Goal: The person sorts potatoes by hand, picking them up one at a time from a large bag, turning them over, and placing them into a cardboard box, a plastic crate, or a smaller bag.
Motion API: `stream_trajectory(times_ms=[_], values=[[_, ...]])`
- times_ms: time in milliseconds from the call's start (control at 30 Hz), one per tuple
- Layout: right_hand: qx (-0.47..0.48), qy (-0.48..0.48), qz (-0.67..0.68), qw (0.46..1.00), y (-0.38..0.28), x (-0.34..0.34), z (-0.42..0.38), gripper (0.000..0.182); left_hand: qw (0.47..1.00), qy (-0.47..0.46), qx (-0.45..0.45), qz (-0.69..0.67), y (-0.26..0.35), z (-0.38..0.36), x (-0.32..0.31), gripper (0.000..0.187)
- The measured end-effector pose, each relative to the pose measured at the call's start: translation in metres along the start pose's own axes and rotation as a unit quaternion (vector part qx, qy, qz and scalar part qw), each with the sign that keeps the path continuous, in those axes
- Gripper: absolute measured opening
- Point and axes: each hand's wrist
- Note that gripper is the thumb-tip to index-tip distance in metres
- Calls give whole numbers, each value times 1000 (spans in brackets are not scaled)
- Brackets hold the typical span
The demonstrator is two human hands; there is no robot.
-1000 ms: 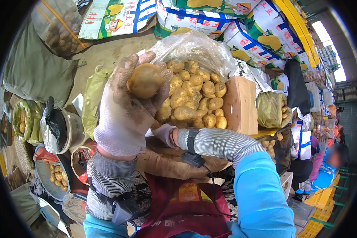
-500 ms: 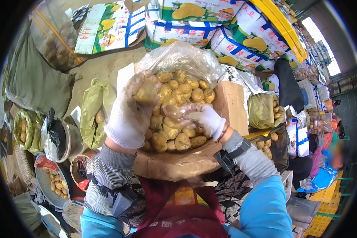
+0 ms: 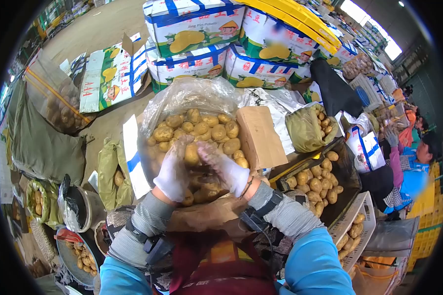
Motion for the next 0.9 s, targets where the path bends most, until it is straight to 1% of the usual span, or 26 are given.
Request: stream_trajectory(times_ms=[33, 67, 100, 133, 167, 200, 233, 267, 300, 333, 367, 400, 467, 500, 533, 567, 600, 633, 667, 700, 767, 833, 900], values=[[-131, 36, 136, 981, -29, -13, -2, 46, 1000, -11, 16, 0, 3, -2, -9, 43], [-254, 73, 269, 926, -45, -20, -2, 48, 999, -23, 34, 0, 6, -5, -18, 43], [-235, 60, 274, 931, -42, -18, -1, 48, 998, -37, 54, 0, 6, -5, -25, 43], [-215, 50, 278, 935, -35, -11, -1, 48, 986, 15, 12, 165, 7, -2, -26, 48], [-191, 46, 279, 940, -26, -2, 0, 49, 981, -17, -57, 184, 1, 0, -15, 53], [114, 39, -12, 993, -6, 13, 5, 49, 971, -47, -126, 199, -4, 5, -5, 58], [259, 27, -175, 950, -1, 24, 7, 50, 994, -28, -41, 98, 9, 6, -9, 64], [401, 61, -315, 858, 3, 36, 8, 52, 997, -48, -38, 55, 13, 16, 6, 71], [319, 59, -158, 933, -20, 44, -11, 52, 996, -57, -40, 57, 17, 22, 13, 75], [245, 81, 25, 966, -45, 51, -32, 53, 998, -40, -29, 29, 23, 24, 17, 74], [58, 61, 376, 923, -82, 51, -59, 53, 1000, -7, 2, -9, 32, 28, 17, 70], [105, 116, 353, 922, -106, 64, -92, 52, 1000, 15, -25, -4, 31, 37, 29, 68], [192, 202, 307, 910, -152, 84, -167, 49, 998, 53, -19, -13, 23, 44, 34, 63], [239, 277, 257, 894, -171, 90, -214, 52, 998, 51, 14, -20, 22, 49, 41, 62], [271, 317, 220, 882, -195, 87, -272, 50, 997, 49, 47, -27, 21, 55, 49, 60], [309, 372, 154, 862, -215, 84, -328, 50, 996, 35, 78, -29, 16, 60, 62, 59], [337, 445, 106, 823, -233, 71, -386, 52, 995, 26, 93, 12, 12, 57, 60, 60], [366, 484, 61, 792, -251, 54, -445, 50, 994, 51, 101, -4, 5, 53, 56, 61], [415, 523, 24, 744, -260, 41, -504, 47, 993, 52, 103, 4, 1, 53, 55, 62], [443, 593, 1, 673, -275, 12, -548, 51, 992, 46, 115, 13, -5, 52, 51, 62], [534, 628, -57, 563, -280, -28, -654, 42, 991, 46, 123, 29, -14, 49, 44, 62], [587, 669, -78, 449, -273, -67, -739, 39, 990, 43, 133, 36, -21, 44, 33, 63], [622, 697, 31, 355, -243, -93, -838, 41, 989, 41, 138, 41, -25, 37, 26, 63]])
Point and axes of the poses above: each hand's wrist, its own z-axis towards the middle knuckle, its own x-axis out of the back of the hand, y = z × x, and after that the axes turned 2 degrees about -y, right-handed
